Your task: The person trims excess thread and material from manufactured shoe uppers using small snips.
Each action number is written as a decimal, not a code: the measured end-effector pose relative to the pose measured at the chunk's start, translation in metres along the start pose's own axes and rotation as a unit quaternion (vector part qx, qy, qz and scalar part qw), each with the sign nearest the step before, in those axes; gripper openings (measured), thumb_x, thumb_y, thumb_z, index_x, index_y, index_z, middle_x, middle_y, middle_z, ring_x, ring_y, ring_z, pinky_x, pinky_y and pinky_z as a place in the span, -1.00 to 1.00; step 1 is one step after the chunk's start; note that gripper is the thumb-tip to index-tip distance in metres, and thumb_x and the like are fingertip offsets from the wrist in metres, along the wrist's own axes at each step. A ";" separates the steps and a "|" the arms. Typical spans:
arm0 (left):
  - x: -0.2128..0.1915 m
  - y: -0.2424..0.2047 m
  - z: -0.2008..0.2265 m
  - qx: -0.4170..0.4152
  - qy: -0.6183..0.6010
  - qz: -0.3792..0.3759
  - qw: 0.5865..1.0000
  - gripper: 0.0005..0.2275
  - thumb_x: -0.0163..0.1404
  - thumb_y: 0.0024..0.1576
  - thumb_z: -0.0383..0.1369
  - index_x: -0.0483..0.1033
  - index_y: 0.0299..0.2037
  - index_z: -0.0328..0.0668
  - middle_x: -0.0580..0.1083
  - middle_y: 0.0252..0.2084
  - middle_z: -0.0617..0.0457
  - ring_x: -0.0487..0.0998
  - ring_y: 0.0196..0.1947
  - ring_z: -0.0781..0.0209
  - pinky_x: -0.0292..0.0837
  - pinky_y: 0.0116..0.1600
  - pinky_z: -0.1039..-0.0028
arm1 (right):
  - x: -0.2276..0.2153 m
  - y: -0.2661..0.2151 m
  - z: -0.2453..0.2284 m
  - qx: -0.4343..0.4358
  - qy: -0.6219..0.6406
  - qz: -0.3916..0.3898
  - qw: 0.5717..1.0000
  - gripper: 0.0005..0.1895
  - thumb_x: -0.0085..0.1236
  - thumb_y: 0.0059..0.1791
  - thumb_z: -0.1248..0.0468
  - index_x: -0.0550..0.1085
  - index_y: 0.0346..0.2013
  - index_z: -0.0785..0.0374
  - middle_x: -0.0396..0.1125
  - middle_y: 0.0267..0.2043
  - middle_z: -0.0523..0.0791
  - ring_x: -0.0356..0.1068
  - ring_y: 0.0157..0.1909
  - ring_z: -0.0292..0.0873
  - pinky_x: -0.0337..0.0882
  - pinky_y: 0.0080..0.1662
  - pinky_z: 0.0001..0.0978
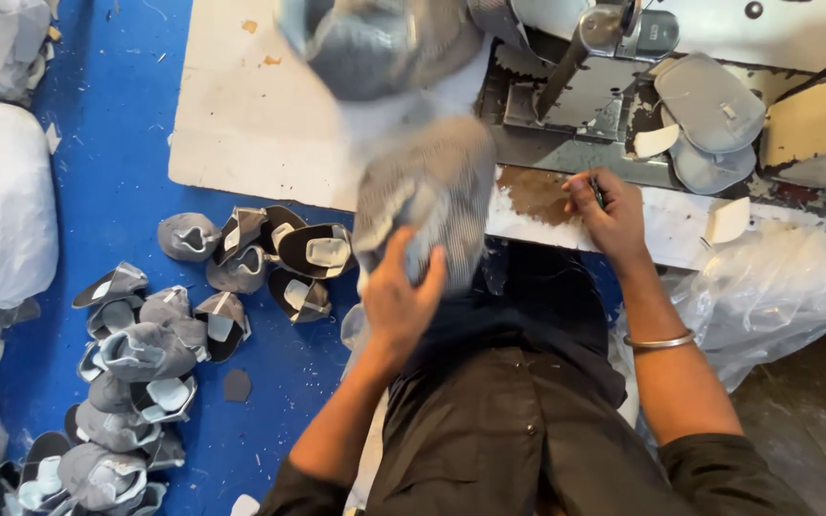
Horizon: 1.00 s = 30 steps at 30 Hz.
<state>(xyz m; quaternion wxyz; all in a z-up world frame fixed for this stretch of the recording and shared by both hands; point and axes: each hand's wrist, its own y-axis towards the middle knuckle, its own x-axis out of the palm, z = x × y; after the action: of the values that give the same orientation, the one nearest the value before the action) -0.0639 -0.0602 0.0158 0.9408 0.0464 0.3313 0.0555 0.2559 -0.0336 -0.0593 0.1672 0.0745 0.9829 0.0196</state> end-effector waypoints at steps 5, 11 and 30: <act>-0.011 -0.060 -0.029 -0.015 -0.058 -0.063 0.996 -0.62 0.23 0.08 -0.25 0.51 0.05 -0.22 0.61 -0.25 -0.18 0.67 -0.36 -0.06 0.55 -0.24 0.31 | 0.002 -0.001 0.002 -0.001 0.011 0.010 1.000 -0.67 0.01 0.25 0.10 0.50 -0.13 0.34 0.41 -0.38 -0.17 0.31 -0.37 -0.37 0.27 -0.28 -0.55; 0.000 -0.072 -0.037 0.078 -0.078 0.002 0.994 -0.65 0.20 0.15 -0.27 0.49 0.08 -0.21 0.59 -0.22 -0.16 0.67 -0.28 -0.01 0.56 -0.19 0.33 | 0.014 0.000 -0.012 0.171 0.099 0.068 0.978 -0.65 -0.03 0.21 0.02 0.48 -0.12 0.27 0.41 -0.38 -0.21 0.14 -0.52 -0.42 0.13 -0.43 -0.55; 0.020 -0.049 -0.038 0.052 0.068 -0.061 0.994 -0.62 0.17 0.15 -0.21 0.49 0.06 -0.27 0.57 -0.30 -0.19 0.61 -0.38 -0.14 0.50 -0.29 0.19 | 0.103 0.088 -0.088 0.105 -0.214 -0.178 0.955 -0.51 0.20 0.00 -0.13 0.49 -0.11 0.24 0.45 -0.28 -0.05 0.45 -0.24 -0.12 0.39 -0.17 -0.25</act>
<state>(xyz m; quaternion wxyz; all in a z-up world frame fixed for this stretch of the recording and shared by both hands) -0.0680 -0.1040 -0.0321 0.9139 0.0708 0.3993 -0.0164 0.1427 0.0683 -0.0047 0.3660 -0.0817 0.9179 -0.1299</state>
